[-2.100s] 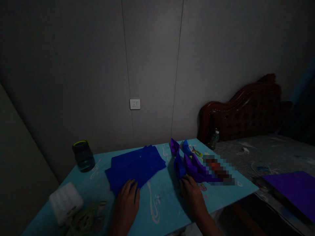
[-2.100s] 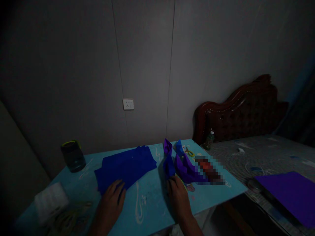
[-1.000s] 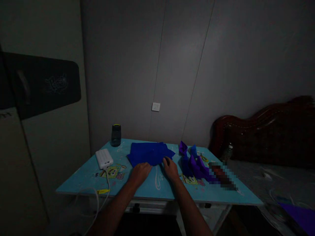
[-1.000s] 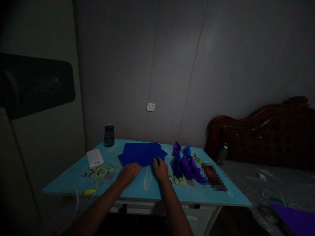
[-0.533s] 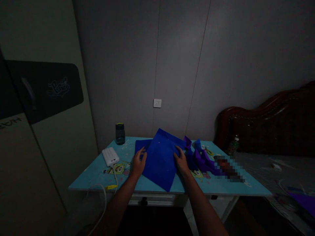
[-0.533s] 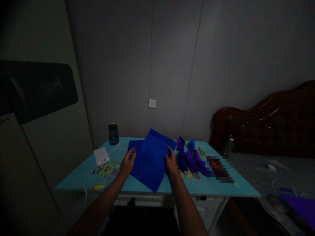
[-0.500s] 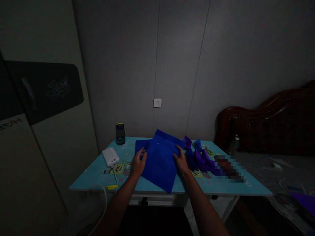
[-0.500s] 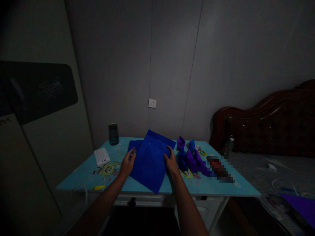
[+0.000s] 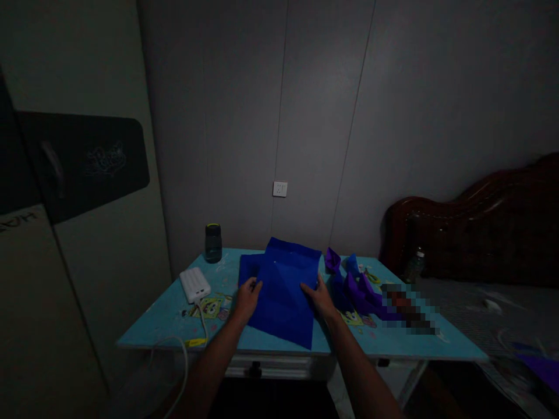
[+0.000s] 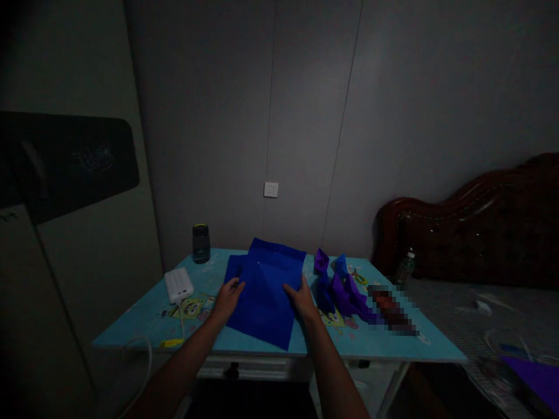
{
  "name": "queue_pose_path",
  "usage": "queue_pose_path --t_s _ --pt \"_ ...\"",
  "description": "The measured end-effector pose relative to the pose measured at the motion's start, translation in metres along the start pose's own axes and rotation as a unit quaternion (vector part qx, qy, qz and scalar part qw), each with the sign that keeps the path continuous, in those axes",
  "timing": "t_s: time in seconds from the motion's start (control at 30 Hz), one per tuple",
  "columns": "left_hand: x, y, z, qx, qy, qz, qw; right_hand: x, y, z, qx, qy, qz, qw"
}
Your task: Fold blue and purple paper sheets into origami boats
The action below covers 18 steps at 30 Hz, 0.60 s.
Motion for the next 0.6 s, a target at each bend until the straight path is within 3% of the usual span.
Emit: queue_pose_path --t_s 0.13,0.37,0.6 --pt "0.001 -0.003 -0.003 -0.026 -0.002 -0.005 1.0 0.003 -0.001 -0.007 -0.015 0.012 0.016 1.0" --pt "0.005 0.0 -0.001 -0.087 -0.063 0.097 0.989 0.011 -0.017 -0.008 -0.069 -0.028 -0.002 0.997" --pt "0.001 -0.006 0.007 -0.094 -0.096 0.065 0.989 0.014 -0.029 -0.005 -0.116 -0.04 -0.008 0.992"
Point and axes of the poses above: each hand's wrist, its own x-axis towards the middle knuckle, its own y-axis out of the palm, z = x × y, the point moved 5 cm from there along x, towards the middle knuckle, and after that the axes turned 7 degrees about z, right-handed, at the moved point
